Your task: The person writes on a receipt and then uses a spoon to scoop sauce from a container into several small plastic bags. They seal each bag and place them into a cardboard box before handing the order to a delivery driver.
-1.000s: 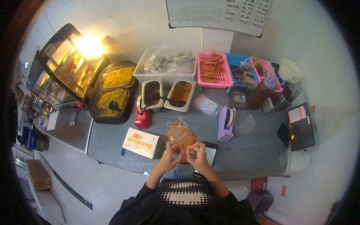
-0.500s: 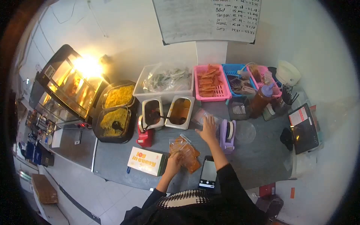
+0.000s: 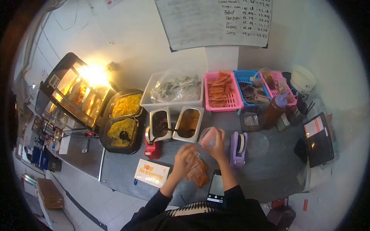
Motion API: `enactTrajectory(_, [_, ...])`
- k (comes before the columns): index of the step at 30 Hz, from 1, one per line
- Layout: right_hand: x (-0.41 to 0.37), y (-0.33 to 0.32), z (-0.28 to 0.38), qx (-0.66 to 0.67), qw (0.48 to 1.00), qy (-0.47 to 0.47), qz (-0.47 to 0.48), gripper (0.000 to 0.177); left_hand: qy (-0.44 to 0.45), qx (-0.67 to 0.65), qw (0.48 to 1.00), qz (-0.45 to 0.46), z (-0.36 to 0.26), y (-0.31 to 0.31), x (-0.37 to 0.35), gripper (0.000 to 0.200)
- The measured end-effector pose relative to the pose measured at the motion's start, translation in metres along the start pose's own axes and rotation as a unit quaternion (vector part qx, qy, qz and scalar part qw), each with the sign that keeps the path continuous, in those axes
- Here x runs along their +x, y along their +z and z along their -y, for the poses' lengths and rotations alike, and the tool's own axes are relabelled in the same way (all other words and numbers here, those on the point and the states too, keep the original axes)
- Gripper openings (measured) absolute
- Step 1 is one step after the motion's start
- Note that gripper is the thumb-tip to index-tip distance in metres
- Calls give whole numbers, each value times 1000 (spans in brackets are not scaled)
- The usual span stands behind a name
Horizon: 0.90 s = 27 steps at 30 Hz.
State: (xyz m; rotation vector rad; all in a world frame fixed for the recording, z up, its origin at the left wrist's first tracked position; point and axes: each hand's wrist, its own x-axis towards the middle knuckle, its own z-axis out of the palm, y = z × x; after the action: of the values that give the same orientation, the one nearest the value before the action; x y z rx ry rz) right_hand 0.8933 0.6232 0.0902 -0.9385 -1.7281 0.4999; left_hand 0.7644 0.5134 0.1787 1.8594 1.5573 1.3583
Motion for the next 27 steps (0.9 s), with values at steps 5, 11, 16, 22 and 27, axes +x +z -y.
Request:
enactTrajectory(5, [-22,-15,24,40,998,-46,-2,81,30,196,980,25,7,10,45,17])
enactTrajectory(11, [-24,-20,24,27,996,-73,45,85,14,220,970,105,21,33,41,8])
enactTrajectory(16, [-12,-19,20,-24,992,-101,67,87,-24,110,994,2,22,24,39,7])
enactTrajectory(22, [35,-37,54,-313,946,-15,81,62,-147,-174,965,-127,32,-14,31,15])
enactTrajectory(27, [22,-40,115,93,986,39,135,25,-212,-327,909,-149,23,-29,2,17])
